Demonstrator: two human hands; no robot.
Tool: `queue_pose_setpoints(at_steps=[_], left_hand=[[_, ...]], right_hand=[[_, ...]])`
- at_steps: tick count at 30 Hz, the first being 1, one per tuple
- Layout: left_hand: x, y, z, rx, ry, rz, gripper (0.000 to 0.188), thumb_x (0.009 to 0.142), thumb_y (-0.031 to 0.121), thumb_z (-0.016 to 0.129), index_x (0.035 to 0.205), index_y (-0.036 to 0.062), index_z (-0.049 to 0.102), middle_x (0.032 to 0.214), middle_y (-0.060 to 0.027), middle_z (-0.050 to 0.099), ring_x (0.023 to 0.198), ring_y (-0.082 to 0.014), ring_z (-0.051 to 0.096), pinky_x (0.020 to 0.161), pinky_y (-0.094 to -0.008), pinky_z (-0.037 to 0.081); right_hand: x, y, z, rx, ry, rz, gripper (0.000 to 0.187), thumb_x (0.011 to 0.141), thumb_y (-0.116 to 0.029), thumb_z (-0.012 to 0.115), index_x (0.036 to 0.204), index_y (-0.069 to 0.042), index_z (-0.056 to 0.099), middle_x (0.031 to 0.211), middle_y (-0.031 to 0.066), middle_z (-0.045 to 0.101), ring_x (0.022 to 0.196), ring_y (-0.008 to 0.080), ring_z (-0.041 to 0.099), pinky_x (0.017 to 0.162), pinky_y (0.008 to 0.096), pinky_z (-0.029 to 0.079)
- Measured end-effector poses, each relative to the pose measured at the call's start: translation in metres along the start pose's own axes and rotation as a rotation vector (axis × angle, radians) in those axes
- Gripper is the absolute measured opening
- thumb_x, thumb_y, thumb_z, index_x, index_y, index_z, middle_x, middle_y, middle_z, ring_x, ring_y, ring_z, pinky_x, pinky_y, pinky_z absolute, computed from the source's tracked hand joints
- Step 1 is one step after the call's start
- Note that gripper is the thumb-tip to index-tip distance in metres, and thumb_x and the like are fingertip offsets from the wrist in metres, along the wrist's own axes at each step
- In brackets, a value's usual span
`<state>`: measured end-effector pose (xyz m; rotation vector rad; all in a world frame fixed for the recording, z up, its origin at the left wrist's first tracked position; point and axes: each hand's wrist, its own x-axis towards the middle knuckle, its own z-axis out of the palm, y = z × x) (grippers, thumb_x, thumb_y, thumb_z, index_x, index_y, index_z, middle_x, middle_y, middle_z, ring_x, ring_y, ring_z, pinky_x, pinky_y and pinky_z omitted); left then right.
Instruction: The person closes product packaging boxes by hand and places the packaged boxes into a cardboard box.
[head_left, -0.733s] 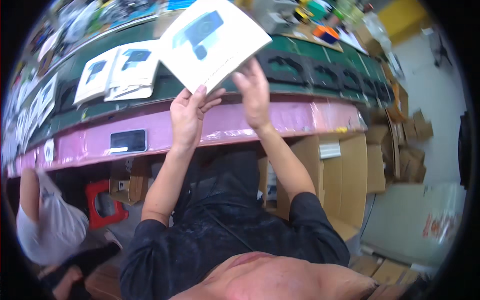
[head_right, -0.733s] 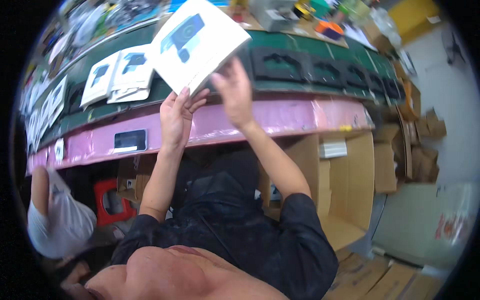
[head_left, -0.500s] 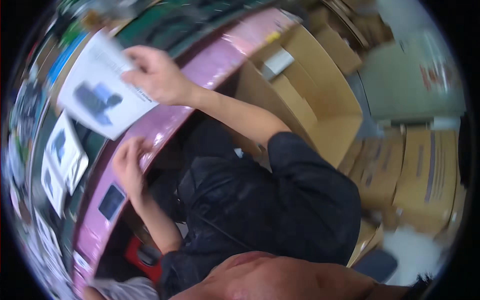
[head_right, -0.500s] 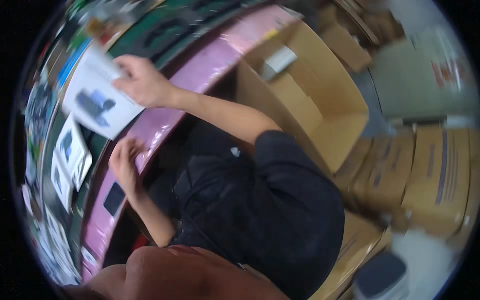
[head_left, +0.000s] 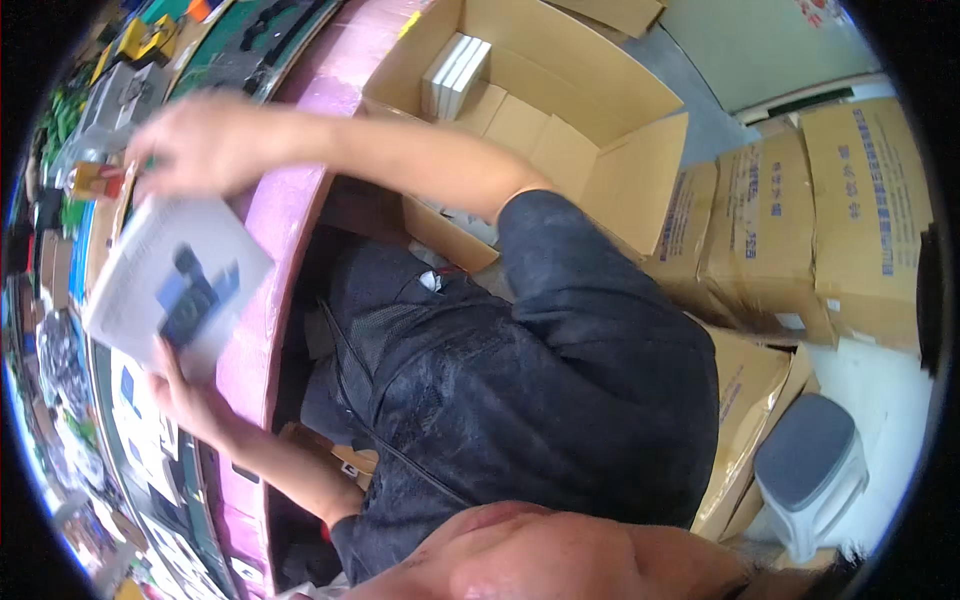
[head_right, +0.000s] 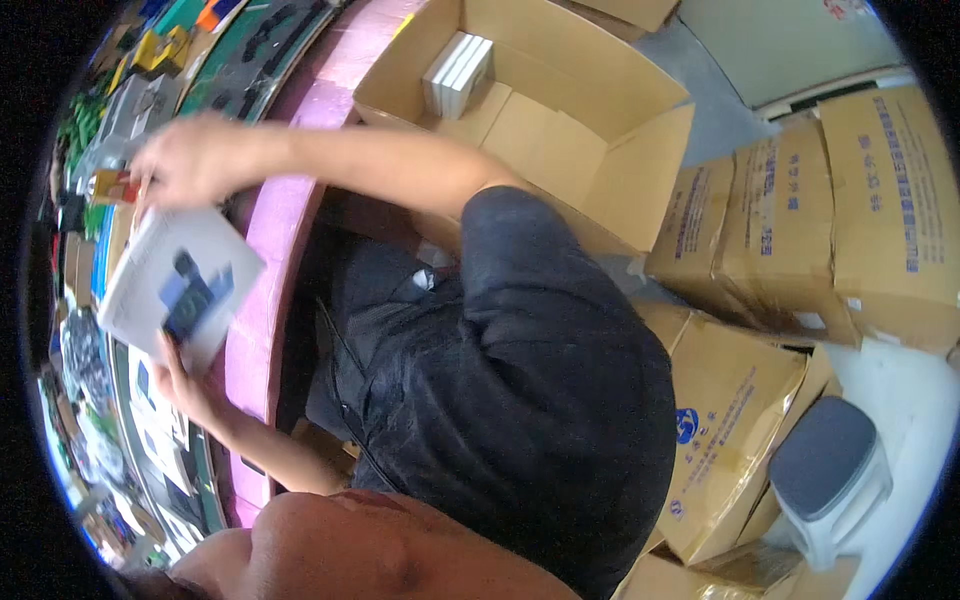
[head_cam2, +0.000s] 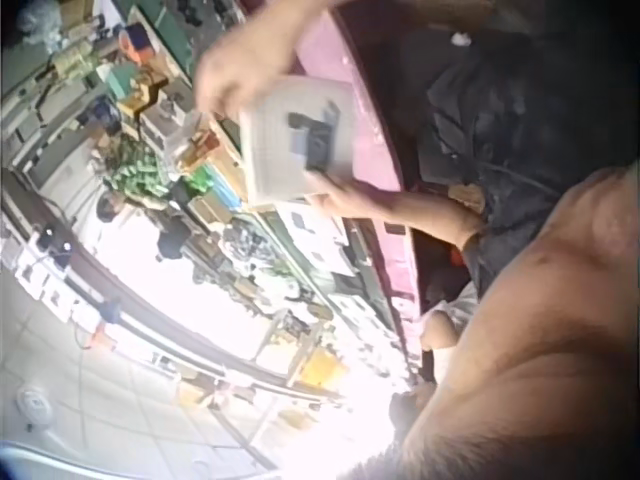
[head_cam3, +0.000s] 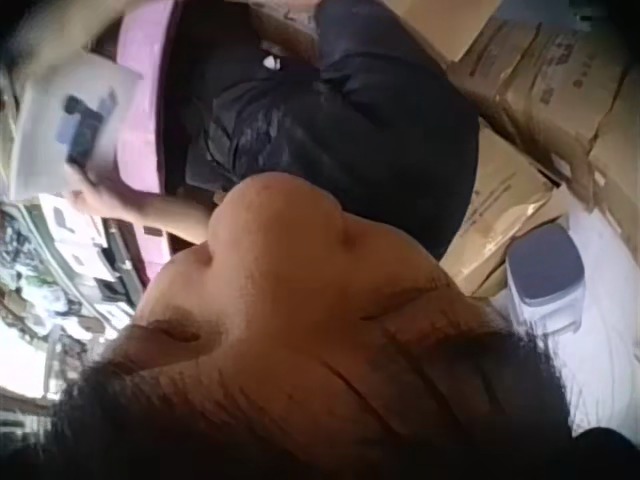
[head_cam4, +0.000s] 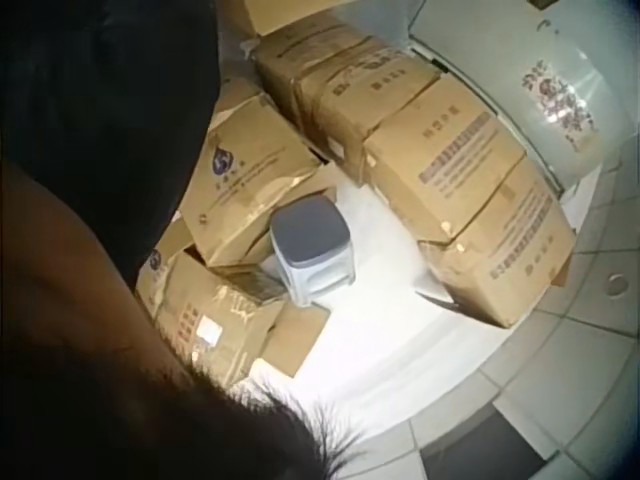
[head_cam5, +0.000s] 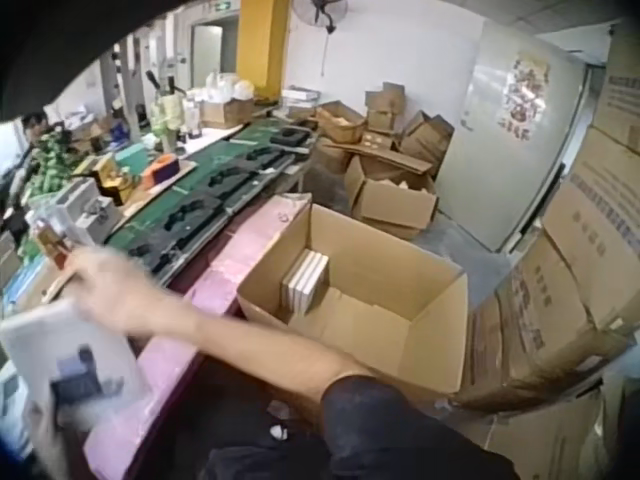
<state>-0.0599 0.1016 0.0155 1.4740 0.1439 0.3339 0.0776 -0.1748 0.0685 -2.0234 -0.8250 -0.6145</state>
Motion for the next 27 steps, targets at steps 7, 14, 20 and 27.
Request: queue_pose_setpoints(at_steps=[7,14,20,27], left_hand=[[0.01,-0.024,0.099,-0.087,0.154,0.327,0.024,0.106,0.02,0.072,0.117,-0.0017,0.073,0.111,-0.0047,0.075,0.096,-0.0094,0.065,0.085,-0.0258,0.051],[-0.035,-0.049,0.13,0.006,0.119,0.497,0.026,0.099,0.001,0.075,0.124,-0.0046,0.07,0.108,-0.0101,0.074,0.097,-0.0144,0.068,0.086,-0.0288,0.054],[-0.019,-0.044,0.121,0.579,-0.059,1.257,0.036,0.082,-0.009,0.073,0.117,-0.0008,0.075,0.121,-0.0207,0.077,0.115,-0.0384,0.074,0.1,-0.0453,0.059],[-0.032,-0.007,0.126,0.672,-0.226,1.188,0.034,0.086,-0.006,0.073,0.119,0.0023,0.077,0.131,-0.0185,0.073,0.128,-0.0398,0.067,0.108,-0.053,0.053]], right_hand=[[-0.038,0.038,-0.111,0.088,0.18,0.313,0.05,0.107,-0.047,0.061,0.094,-0.001,0.077,0.083,0.0114,0.077,0.073,0.0225,0.073,0.074,0.0365,0.056],[-0.078,-0.014,-0.068,0.654,-0.243,0.681,0.061,0.113,-0.052,0.049,0.146,-0.001,0.058,0.134,0.0119,0.071,0.116,0.0216,0.071,0.092,0.0345,0.06],[-0.068,-0.048,-0.07,1.242,-0.085,0.756,0.069,0.107,-0.057,0.059,0.143,0.003,0.058,0.131,0.0122,0.071,0.121,0.0216,0.07,0.103,0.0342,0.056],[-0.101,0.012,-0.116,1.422,0.056,0.861,0.047,0.102,-0.018,0.053,0.14,0.009,0.055,0.131,0.0215,0.07,0.116,0.0298,0.072,0.106,0.0423,0.057]])
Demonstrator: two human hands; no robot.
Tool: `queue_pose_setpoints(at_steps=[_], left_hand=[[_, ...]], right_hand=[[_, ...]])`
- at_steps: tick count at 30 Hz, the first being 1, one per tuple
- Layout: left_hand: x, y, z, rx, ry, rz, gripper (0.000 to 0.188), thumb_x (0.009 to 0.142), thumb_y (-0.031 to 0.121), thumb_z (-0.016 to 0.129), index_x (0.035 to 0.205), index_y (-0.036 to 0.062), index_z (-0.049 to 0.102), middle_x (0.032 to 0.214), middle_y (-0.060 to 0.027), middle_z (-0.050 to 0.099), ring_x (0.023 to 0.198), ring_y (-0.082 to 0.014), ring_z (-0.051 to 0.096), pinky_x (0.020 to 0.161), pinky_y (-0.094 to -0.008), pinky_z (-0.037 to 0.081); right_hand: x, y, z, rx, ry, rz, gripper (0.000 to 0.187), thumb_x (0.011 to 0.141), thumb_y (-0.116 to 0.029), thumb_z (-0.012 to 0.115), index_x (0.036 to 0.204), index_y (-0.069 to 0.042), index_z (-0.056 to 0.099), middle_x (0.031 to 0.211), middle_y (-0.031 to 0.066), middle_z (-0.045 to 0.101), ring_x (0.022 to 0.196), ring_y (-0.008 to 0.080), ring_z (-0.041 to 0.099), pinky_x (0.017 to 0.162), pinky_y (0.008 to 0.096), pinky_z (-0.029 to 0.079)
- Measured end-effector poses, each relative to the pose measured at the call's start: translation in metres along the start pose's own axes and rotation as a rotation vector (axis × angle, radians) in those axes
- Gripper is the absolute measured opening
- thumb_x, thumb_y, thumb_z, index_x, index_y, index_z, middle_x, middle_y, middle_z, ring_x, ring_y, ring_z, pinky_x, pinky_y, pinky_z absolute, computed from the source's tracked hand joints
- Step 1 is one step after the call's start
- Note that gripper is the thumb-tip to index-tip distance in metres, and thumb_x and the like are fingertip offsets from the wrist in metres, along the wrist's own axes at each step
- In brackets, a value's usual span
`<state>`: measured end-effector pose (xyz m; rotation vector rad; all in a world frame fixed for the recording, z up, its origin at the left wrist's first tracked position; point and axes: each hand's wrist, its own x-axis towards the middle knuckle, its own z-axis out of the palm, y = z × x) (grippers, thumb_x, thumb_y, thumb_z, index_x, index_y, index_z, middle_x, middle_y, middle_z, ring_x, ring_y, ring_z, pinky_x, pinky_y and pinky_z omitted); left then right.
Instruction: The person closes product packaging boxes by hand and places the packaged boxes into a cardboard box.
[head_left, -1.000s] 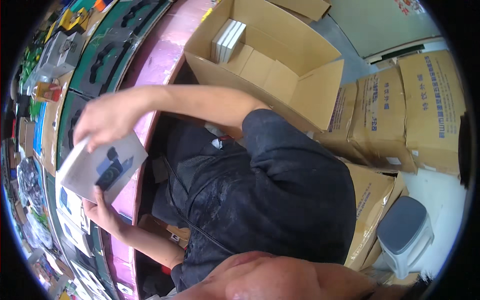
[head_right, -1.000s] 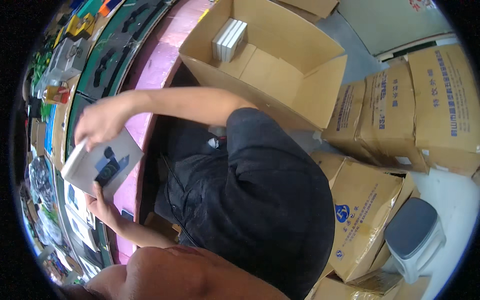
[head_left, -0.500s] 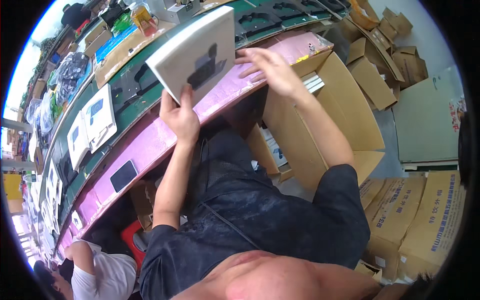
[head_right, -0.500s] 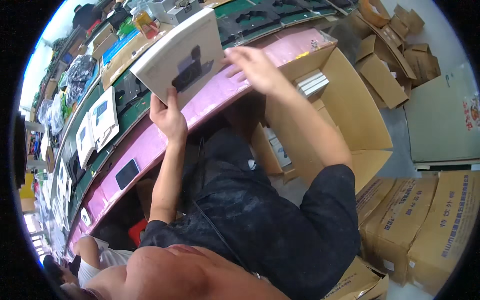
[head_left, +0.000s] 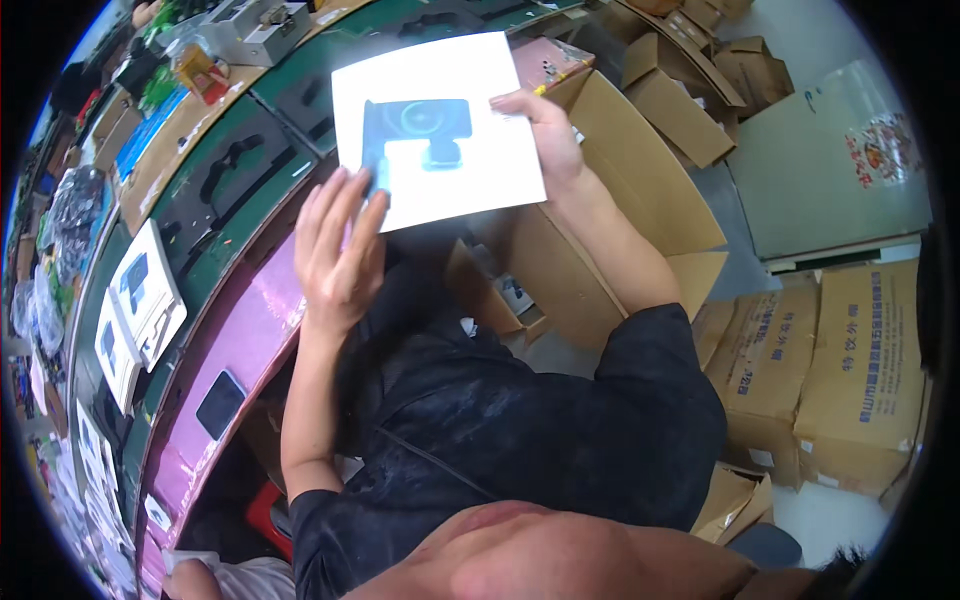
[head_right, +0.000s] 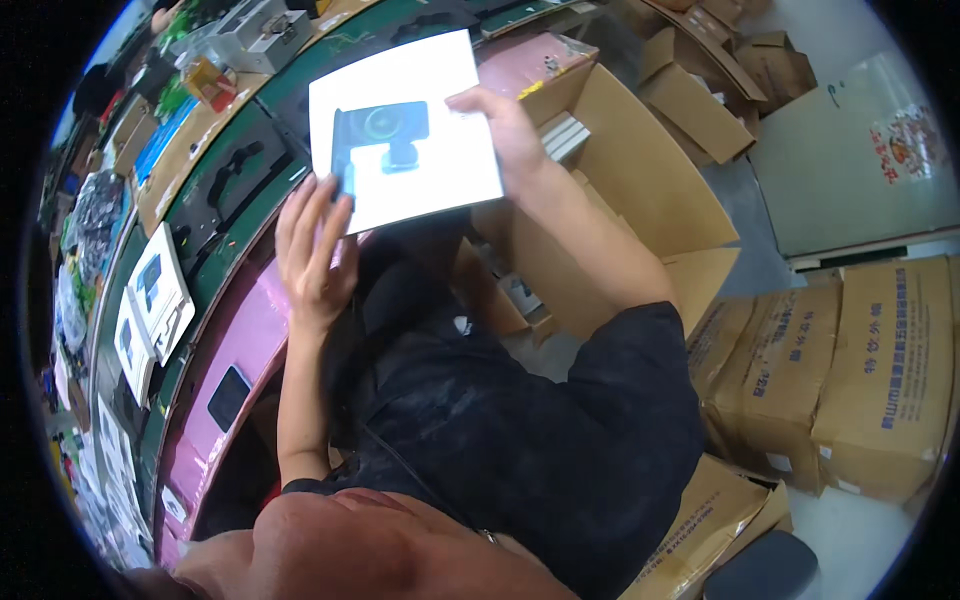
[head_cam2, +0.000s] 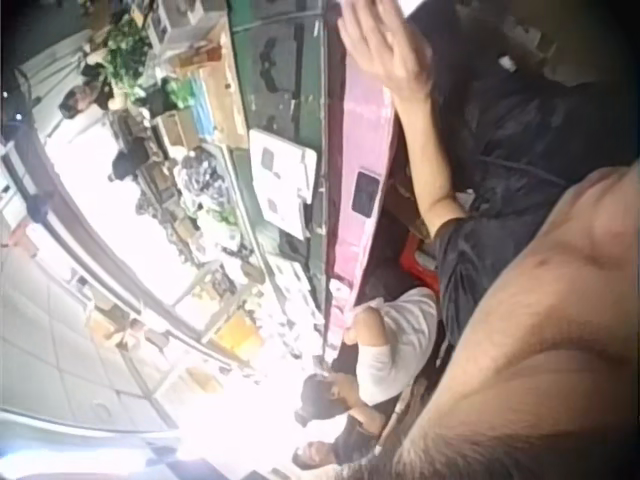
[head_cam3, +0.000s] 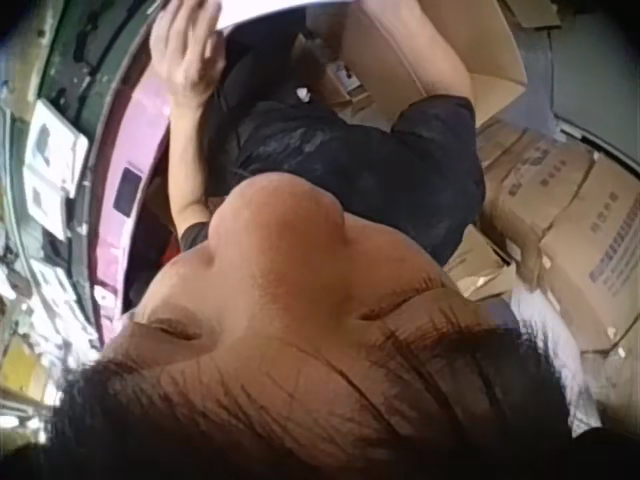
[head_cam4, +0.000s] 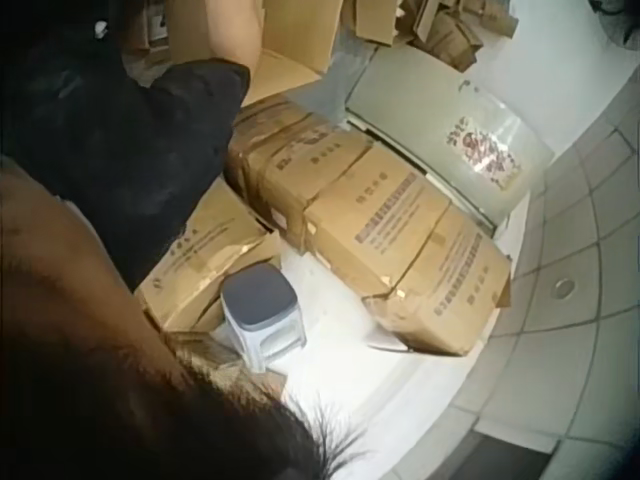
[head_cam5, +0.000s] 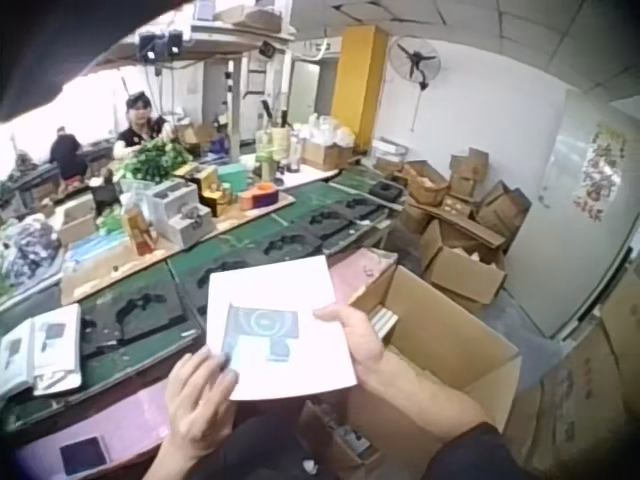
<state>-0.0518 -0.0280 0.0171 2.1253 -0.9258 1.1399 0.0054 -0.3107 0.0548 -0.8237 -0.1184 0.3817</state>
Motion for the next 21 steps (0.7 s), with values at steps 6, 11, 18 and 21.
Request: queue_pose_setpoints(at_steps=[6,11,18,21], left_hand=[[-0.016,-0.009,-0.011,-0.006,-0.043,-0.236,0.033,0.088,-0.008,0.074,0.12,0.0,0.076,0.133,-0.0171,0.071,0.133,-0.0382,0.063,0.111,-0.048,0.049],[-0.019,-0.011,0.002,-0.079,-0.068,-0.287,0.03,0.09,-0.007,0.073,0.119,0.0007,0.076,0.134,-0.0166,0.071,0.133,-0.0373,0.063,0.112,-0.0476,0.048],[-0.033,-0.018,0.003,-0.068,-0.151,-0.334,0.025,0.094,-0.004,0.073,0.118,0.0007,0.076,0.134,-0.0155,0.072,0.132,-0.0359,0.064,0.112,-0.0459,0.049],[-0.04,-0.022,0.001,-0.071,-0.173,-0.359,0.023,0.093,-0.005,0.072,0.116,-0.0002,0.077,0.133,-0.0151,0.072,0.132,-0.0363,0.064,0.111,-0.0467,0.048]], right_hand=[[-0.04,-0.051,-0.065,0.063,0.02,-0.187,0.044,0.098,-0.014,0.052,0.132,0.014,0.057,0.126,0.0247,0.07,0.111,0.0333,0.073,0.101,0.0427,0.058],[-0.065,-0.069,-0.064,-0.291,0.244,-0.333,0.041,0.096,-0.009,0.058,0.13,0.014,0.059,0.122,0.0219,0.073,0.099,0.0279,0.076,0.092,0.0384,0.061],[-0.075,-0.067,-0.015,-1.648,0.605,-0.403,0.042,0.092,-0.013,0.064,0.131,0.004,0.065,0.098,0.0196,0.077,0.089,0.0322,0.076,0.08,0.0466,0.058],[-0.08,-0.062,-0.013,-1.967,0.765,-0.384,0.045,0.093,-0.019,0.063,0.133,0.001,0.065,0.103,0.0248,0.075,0.096,0.0435,0.073,0.085,0.0526,0.057]])
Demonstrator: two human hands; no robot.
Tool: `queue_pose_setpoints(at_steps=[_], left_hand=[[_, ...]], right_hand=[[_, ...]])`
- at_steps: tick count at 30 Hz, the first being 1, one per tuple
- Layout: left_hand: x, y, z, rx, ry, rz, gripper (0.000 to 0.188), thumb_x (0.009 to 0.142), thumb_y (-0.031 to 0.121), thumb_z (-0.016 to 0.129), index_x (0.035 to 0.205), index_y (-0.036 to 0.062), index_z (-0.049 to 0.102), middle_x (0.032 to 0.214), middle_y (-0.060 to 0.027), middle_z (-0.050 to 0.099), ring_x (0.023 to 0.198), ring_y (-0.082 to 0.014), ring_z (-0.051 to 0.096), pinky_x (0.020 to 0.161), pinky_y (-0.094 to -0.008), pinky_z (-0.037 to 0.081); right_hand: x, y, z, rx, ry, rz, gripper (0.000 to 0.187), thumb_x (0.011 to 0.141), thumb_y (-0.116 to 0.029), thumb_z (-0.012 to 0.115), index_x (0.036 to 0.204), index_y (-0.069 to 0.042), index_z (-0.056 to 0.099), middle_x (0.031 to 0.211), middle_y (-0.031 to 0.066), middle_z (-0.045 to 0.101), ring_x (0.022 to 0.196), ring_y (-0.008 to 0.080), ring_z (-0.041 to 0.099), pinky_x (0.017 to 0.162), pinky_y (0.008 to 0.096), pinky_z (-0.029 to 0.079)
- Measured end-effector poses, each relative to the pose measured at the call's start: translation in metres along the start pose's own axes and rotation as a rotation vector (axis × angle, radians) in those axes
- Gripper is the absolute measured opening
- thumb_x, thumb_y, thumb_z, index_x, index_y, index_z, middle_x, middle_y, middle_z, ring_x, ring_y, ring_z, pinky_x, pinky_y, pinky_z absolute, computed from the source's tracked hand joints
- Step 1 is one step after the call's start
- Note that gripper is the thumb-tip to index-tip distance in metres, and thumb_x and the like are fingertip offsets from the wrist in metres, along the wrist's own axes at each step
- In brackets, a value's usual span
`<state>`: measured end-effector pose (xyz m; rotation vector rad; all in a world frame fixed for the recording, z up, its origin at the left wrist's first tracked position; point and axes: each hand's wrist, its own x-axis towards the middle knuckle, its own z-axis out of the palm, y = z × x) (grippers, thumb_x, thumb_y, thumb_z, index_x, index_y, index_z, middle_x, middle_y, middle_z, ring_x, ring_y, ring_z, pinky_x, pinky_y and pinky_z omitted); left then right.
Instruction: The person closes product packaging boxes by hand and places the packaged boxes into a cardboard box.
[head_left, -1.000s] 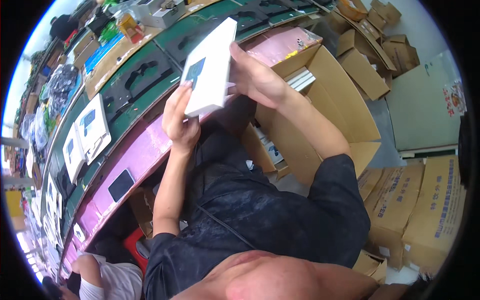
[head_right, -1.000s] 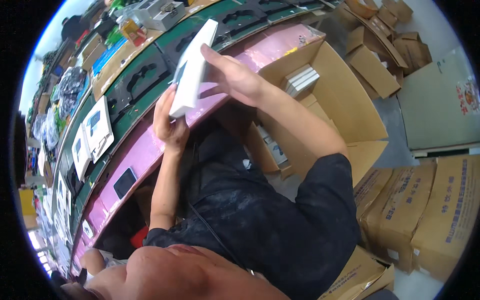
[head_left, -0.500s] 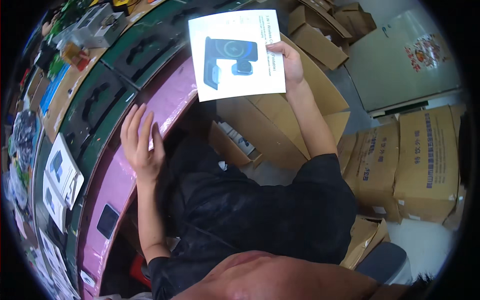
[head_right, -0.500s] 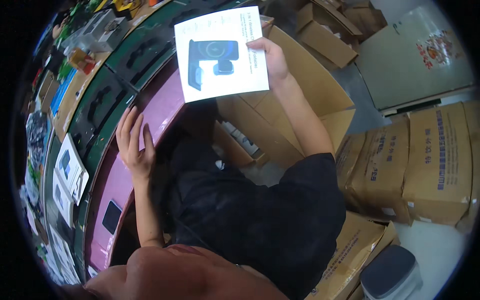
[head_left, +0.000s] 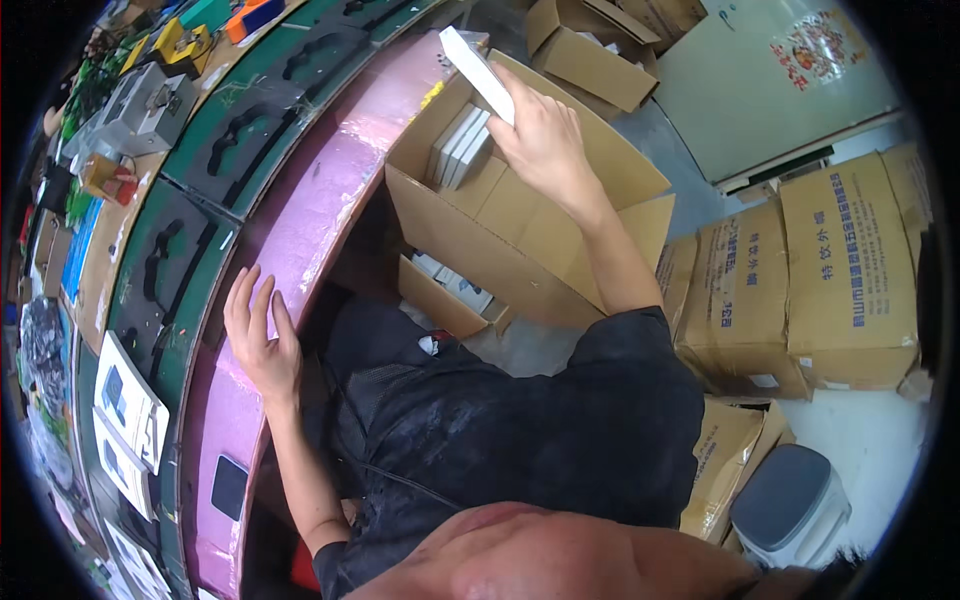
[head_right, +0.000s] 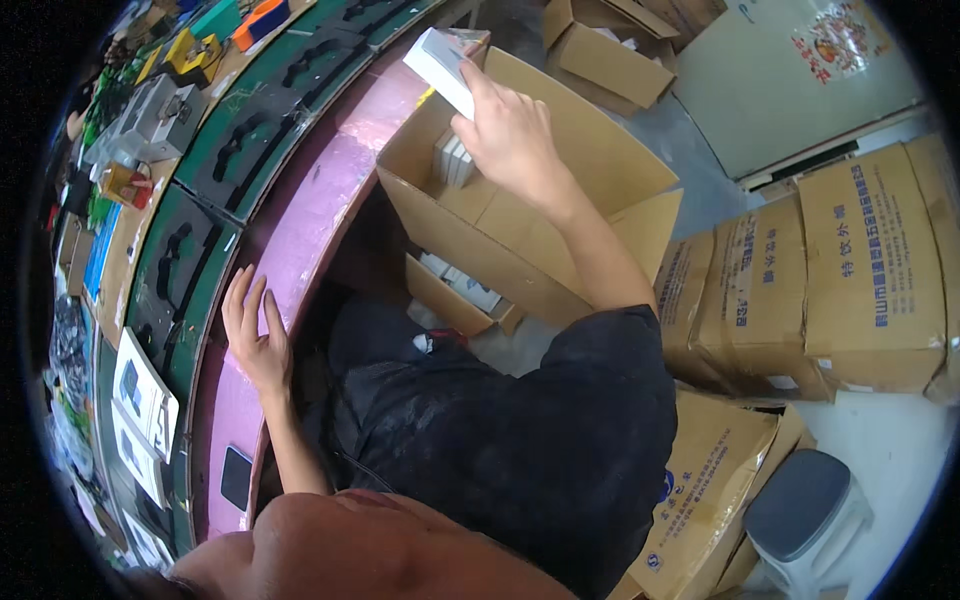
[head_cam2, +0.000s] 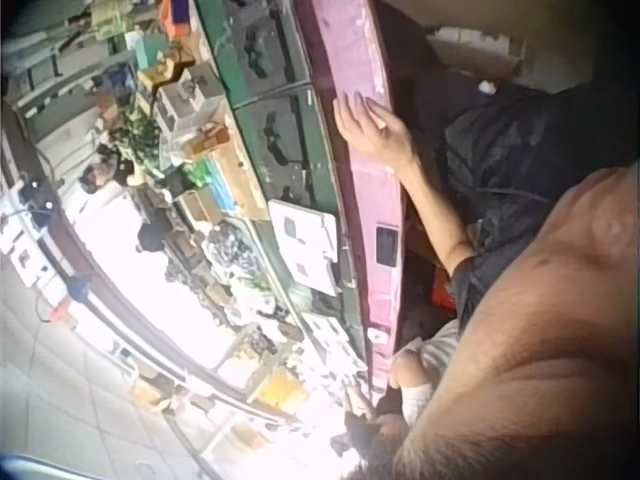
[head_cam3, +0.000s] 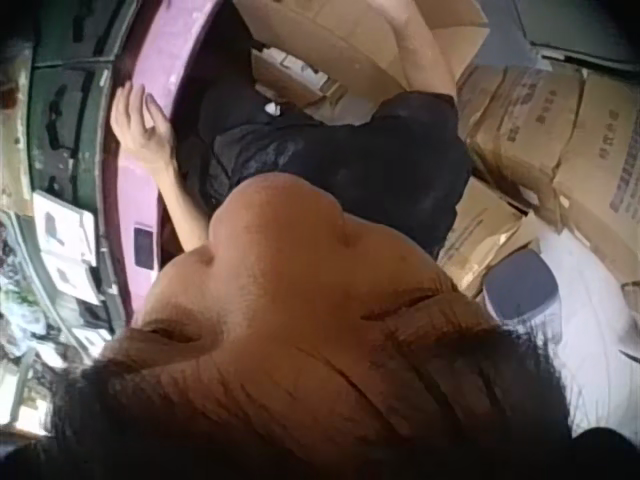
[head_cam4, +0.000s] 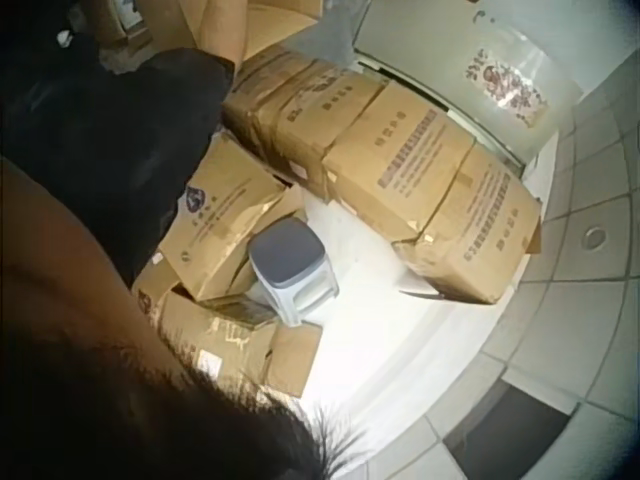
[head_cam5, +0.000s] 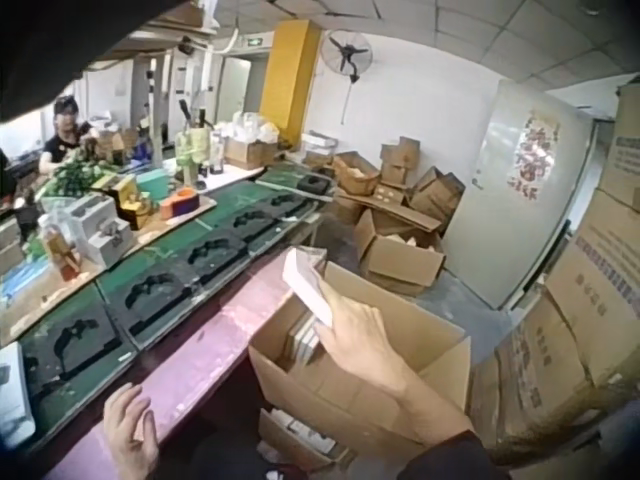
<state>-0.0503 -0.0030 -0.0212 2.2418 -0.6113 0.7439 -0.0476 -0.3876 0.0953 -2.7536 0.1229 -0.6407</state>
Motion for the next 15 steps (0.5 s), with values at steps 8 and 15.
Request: queue_pose_setpoints(at_steps=[8,15], left_hand=[[-0.021,-0.033,-0.008,0.102,-0.088,-0.03,0.019,0.098,0.0,0.07,0.116,0.0002,0.077,0.134,-0.0143,0.071,0.132,-0.0353,0.064,0.111,-0.046,0.049],[-0.072,-0.081,-0.03,0.276,-0.236,-0.239,0.024,0.103,0.015,0.069,0.122,0.002,0.076,0.14,-0.0166,0.068,0.135,-0.0369,0.06,0.113,-0.0483,0.047]], right_hand=[[-0.003,0.098,0.014,-0.16,-0.081,0.214,0.039,0.094,-0.031,0.06,0.11,0.002,0.071,0.097,0.0294,0.075,0.096,0.0476,0.073,0.086,0.0559,0.058],[-0.019,0.273,0.109,0.301,-0.423,0.691,0.046,0.087,-0.028,0.067,0.11,0.011,0.073,0.099,0.0262,0.077,0.093,0.0349,0.077,0.082,0.0462,0.058]])
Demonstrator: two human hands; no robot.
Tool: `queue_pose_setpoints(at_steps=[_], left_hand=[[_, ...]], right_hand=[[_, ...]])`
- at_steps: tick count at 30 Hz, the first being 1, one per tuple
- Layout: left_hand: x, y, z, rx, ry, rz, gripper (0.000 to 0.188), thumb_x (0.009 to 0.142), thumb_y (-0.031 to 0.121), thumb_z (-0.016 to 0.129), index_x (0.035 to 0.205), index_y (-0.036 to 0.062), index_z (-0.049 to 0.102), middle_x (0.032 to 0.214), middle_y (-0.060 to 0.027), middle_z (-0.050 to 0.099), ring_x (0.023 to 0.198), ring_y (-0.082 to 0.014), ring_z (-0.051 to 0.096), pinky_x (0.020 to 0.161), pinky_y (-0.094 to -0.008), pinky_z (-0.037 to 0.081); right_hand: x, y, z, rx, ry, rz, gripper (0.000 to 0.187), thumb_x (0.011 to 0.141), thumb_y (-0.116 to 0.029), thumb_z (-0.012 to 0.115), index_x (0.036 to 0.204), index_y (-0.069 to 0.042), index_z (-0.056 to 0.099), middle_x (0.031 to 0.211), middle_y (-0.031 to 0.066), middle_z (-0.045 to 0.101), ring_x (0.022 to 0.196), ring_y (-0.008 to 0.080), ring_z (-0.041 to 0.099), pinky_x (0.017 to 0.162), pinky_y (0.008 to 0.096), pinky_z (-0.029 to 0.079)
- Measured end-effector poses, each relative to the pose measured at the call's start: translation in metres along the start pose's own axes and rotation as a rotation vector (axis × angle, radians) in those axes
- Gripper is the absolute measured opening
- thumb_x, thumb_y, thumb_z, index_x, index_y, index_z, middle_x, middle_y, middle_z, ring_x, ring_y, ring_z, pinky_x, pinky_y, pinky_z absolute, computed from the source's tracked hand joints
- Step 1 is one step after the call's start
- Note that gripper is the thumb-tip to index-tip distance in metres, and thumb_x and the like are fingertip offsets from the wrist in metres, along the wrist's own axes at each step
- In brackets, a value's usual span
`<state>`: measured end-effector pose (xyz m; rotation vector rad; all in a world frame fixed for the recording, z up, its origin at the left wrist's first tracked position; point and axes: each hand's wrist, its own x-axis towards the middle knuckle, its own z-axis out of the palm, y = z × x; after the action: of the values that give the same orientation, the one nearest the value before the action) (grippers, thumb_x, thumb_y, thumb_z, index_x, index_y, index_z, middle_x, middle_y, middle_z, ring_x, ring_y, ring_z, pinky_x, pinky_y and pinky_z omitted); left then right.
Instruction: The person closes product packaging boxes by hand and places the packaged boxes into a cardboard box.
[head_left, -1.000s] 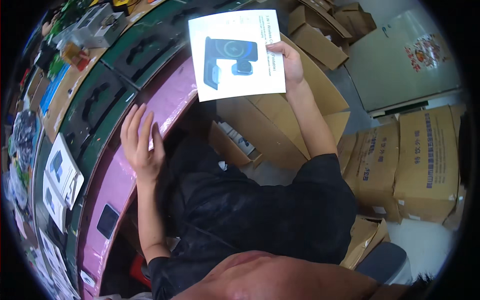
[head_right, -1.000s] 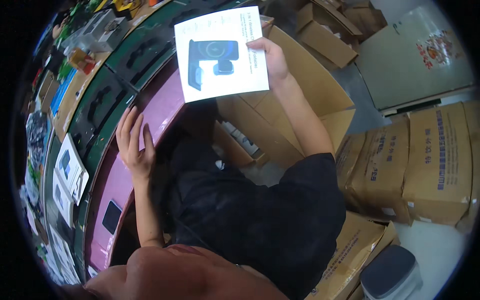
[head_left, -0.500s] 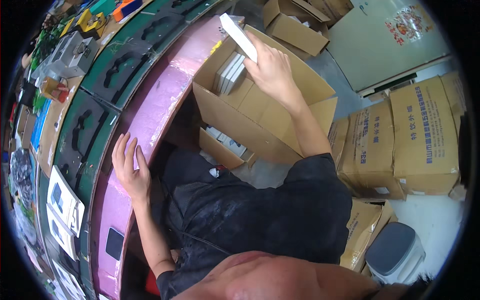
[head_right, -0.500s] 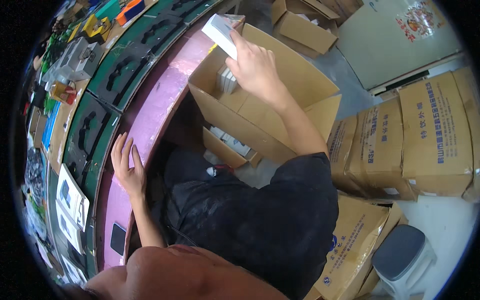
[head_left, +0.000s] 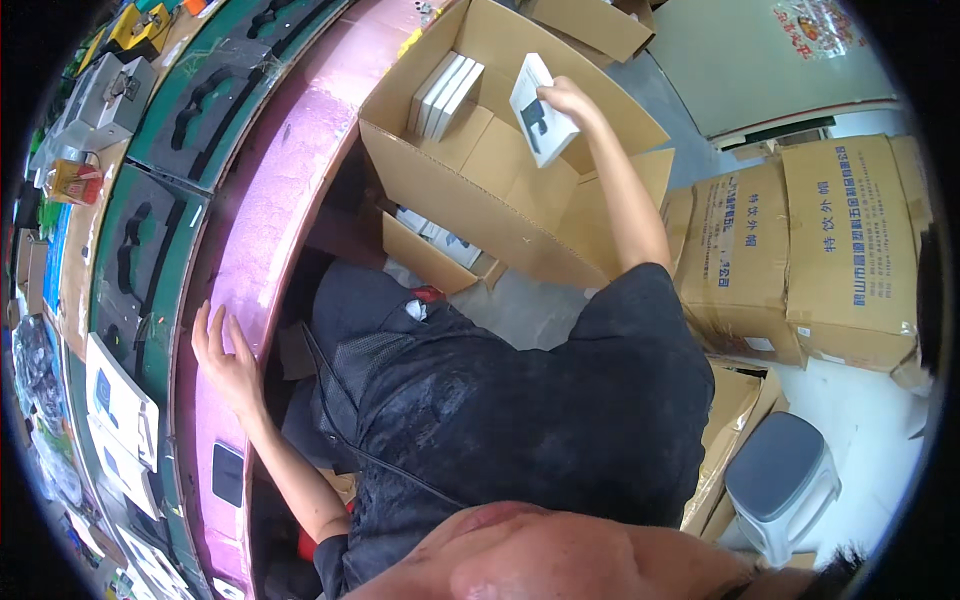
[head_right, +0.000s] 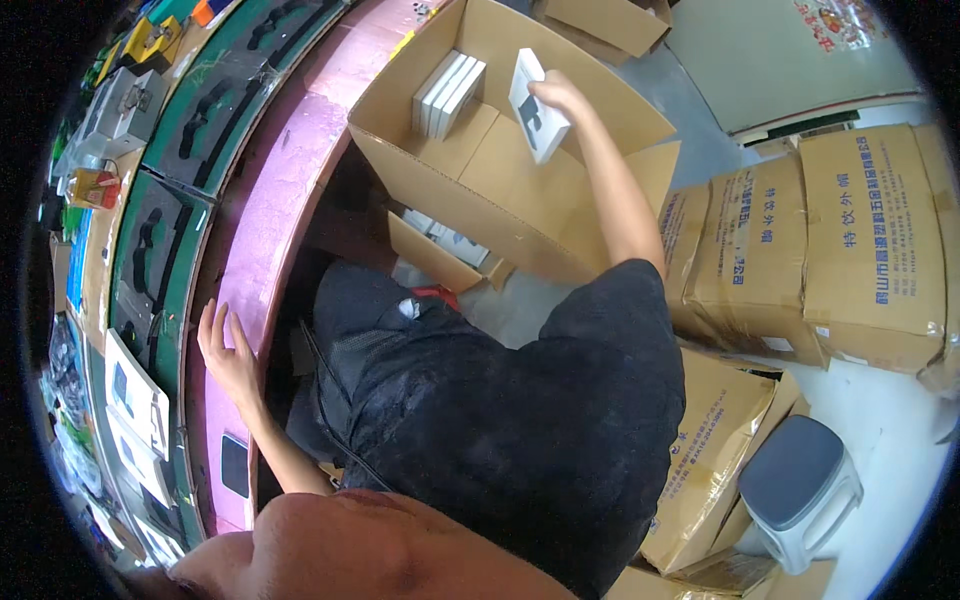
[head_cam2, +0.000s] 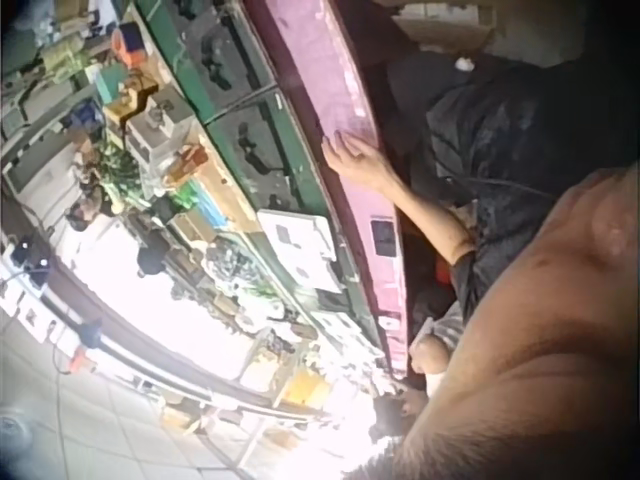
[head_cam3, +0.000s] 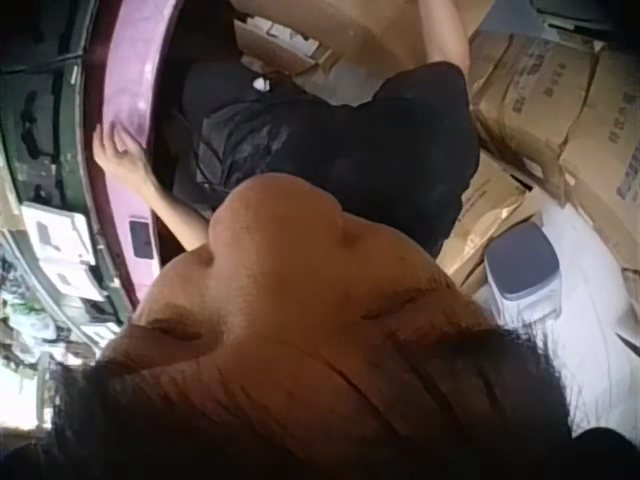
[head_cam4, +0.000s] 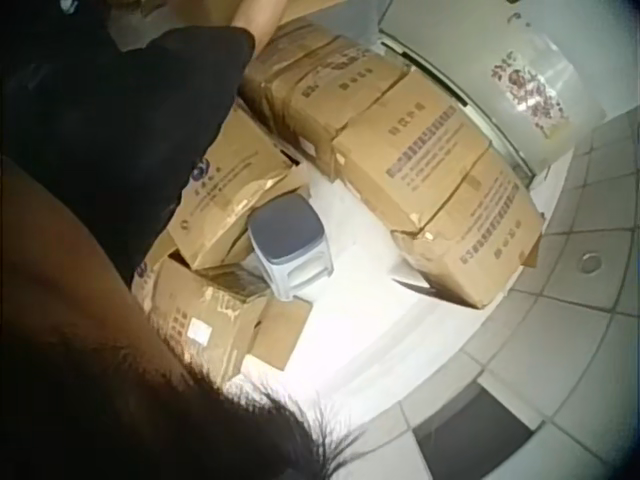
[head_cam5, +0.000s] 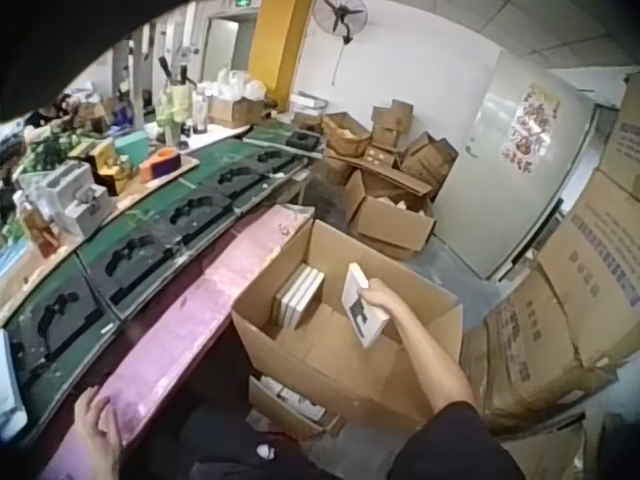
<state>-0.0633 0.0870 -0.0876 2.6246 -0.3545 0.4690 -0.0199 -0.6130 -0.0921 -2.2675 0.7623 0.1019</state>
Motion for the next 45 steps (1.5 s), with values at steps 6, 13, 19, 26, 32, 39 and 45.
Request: queue_pose_setpoints(at_steps=[6,13,19,26,32,39,45], left_hand=[[-0.009,-0.009,0.021,-0.041,-0.165,-0.103,0.03,0.106,0.021,0.066,0.124,-0.0004,0.075,0.141,-0.0184,0.068,0.131,-0.0386,0.062,0.113,-0.0477,0.047],[-0.022,-0.01,0.014,-0.061,-0.177,-0.214,0.03,0.106,0.02,0.065,0.124,-0.0009,0.076,0.138,-0.0191,0.069,0.13,-0.0378,0.064,0.113,-0.0463,0.047],[-0.021,-0.013,0.017,-0.053,-0.203,-0.195,0.029,0.107,0.019,0.064,0.124,-0.0008,0.076,0.139,-0.0171,0.07,0.13,-0.0361,0.064,0.114,-0.0447,0.047],[-0.023,-0.016,0.02,-0.051,-0.196,-0.238,0.03,0.107,0.021,0.064,0.122,-0.0004,0.077,0.136,-0.0158,0.072,0.128,-0.0343,0.066,0.113,-0.0438,0.048],[-0.023,-0.013,0.02,-0.036,-0.188,-0.236,0.031,0.107,0.024,0.065,0.122,-0.0003,0.078,0.135,-0.0159,0.073,0.126,-0.0349,0.066,0.113,-0.044,0.048],[-0.027,-0.02,0.02,-0.029,-0.173,-0.232,0.033,0.107,0.025,0.065,0.121,-0.0007,0.078,0.136,-0.0161,0.072,0.126,-0.035,0.067,0.113,-0.045,0.048],[-0.024,-0.02,0.025,-0.061,-0.176,-0.225,0.034,0.107,0.026,0.064,0.12,-0.0016,0.078,0.135,-0.0172,0.072,0.126,-0.0353,0.066,0.113,-0.0459,0.047]], right_hand=[[0.078,0.113,0.098,0.095,0.318,0.168,0.048,0.091,-0.026,0.066,0.116,0.014,0.071,0.107,0.0288,0.077,0.101,0.0397,0.077,0.087,0.0478,0.06],[0.079,0.097,0.198,0.123,0.357,0.311,0.044,0.091,-0.029,0.066,0.113,0.008,0.076,0.113,0.0326,0.075,0.109,0.0441,0.075,0.096,0.0495,0.057],[0.072,0.125,0.207,0.381,0.265,0.039,0.056,0.084,-0.032,0.082,0.125,0.005,0.072,0.11,0.0213,0.079,0.098,0.0309,0.077,0.091,0.0426,0.059],[0.062,0.125,0.201,0.475,0.094,0.153,0.084,0.074,-0.037,0.094,0.141,0.003,0.062,0.121,0.0182,0.076,0.107,0.0285,0.074,0.096,0.0392,0.057],[0.055,0.123,0.207,0.444,0.137,0.15,0.087,0.07,-0.046,0.097,0.135,0.004,0.066,0.119,0.0176,0.077,0.107,0.0261,0.074,0.096,0.038,0.058],[0.06,0.121,0.216,0.459,0.083,0.102,0.097,0.068,-0.056,0.098,0.134,0.007,0.065,0.121,0.0181,0.077,0.109,0.0261,0.074,0.099,0.037,0.058],[0.076,0.147,0.221,0.41,0.191,0.086,0.097,0.067,-0.056,0.098,0.133,0.008,0.065,0.123,0.0211,0.076,0.11,0.0274,0.074,0.1,0.0377,0.057]])
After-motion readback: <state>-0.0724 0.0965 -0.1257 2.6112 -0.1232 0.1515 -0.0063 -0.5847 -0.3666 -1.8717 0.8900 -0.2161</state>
